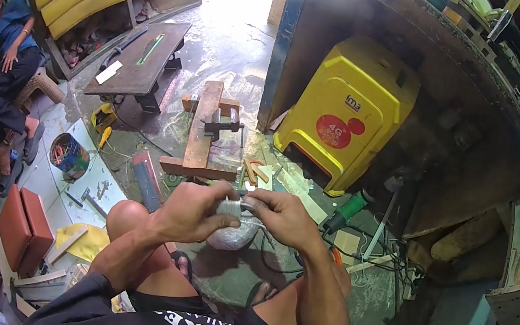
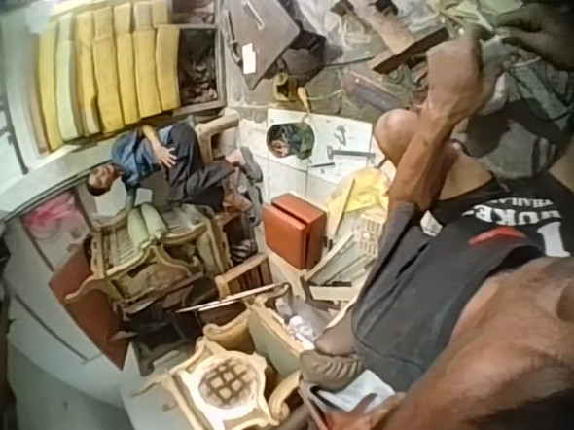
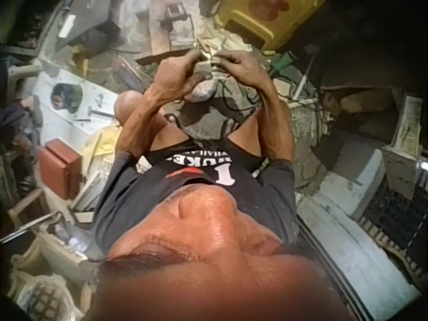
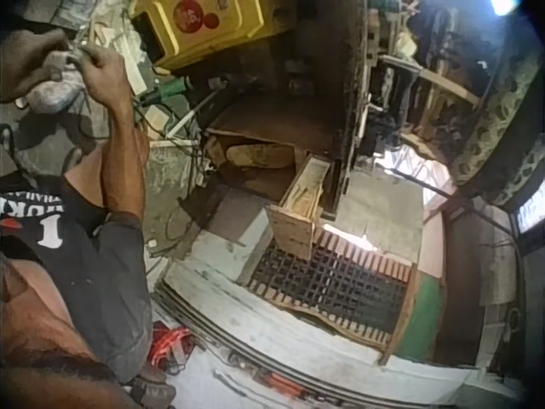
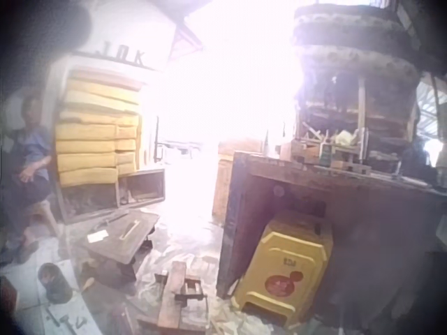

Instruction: The person wraps wire around a handle of a tool with their hands and pulls the wire tight to secure the wrap.

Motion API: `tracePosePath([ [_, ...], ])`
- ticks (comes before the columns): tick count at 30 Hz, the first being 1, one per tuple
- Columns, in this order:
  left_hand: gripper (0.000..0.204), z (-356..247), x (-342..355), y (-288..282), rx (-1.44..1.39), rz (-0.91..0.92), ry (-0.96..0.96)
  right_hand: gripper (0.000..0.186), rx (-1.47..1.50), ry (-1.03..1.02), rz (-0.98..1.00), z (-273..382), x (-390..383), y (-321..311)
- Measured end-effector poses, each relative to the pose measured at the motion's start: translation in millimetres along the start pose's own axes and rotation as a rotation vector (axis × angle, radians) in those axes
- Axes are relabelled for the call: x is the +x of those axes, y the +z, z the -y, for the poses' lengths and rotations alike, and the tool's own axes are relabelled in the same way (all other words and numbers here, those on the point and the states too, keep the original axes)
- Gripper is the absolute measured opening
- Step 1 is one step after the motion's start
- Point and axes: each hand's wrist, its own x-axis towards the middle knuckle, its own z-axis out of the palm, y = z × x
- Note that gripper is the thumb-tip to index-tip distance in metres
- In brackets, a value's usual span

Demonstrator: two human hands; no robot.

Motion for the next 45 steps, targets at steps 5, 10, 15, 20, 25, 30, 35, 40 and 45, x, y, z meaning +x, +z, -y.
tracePosePath([
  [5,0.039,8.4,-4.2,-3.7,-0.112,-0.214,0.002,0.027,-0.046,0.033,-0.051,9.7,1.2,15.7],
  [10,0.038,11.0,-9.5,-2.5,-0.306,-0.209,-0.099,0.028,-0.165,-0.086,-0.123,17.2,-5.6,23.9],
  [15,0.039,16.6,-9.6,-2.7,-0.373,-0.231,-0.137,0.026,-0.268,-0.093,-0.119,31.4,-11.0,30.3],
  [20,0.044,18.4,-0.6,-0.7,-0.309,-0.202,-0.266,0.016,-0.553,-0.329,-0.217,21.9,-17.0,35.3],
  [25,0.042,11.4,3.7,5.1,-0.18,-0.155,-0.26,0.011,-0.829,-0.402,-0.215,30.3,-24.9,34.3],
  [30,0.042,13.9,5.1,2.4,-0.343,-0.126,-0.255,0.01,-0.814,-0.443,-0.193,34.3,-25.1,31.2],
  [35,0.04,16.6,8.2,5.6,-0.284,-0.108,-0.171,0.009,-0.814,-0.451,-0.169,32.1,-24.8,25.7],
  [40,0.028,21.6,6.6,18.7,0.061,-0.142,0.033,0.01,-0.891,-0.474,-0.181,26.6,-24.7,24.7],
  [45,0.03,13.9,3.3,21.9,0.21,0.08,0.03,0.013,-0.958,-0.499,-0.185,20.4,-18.2,13.0],
])
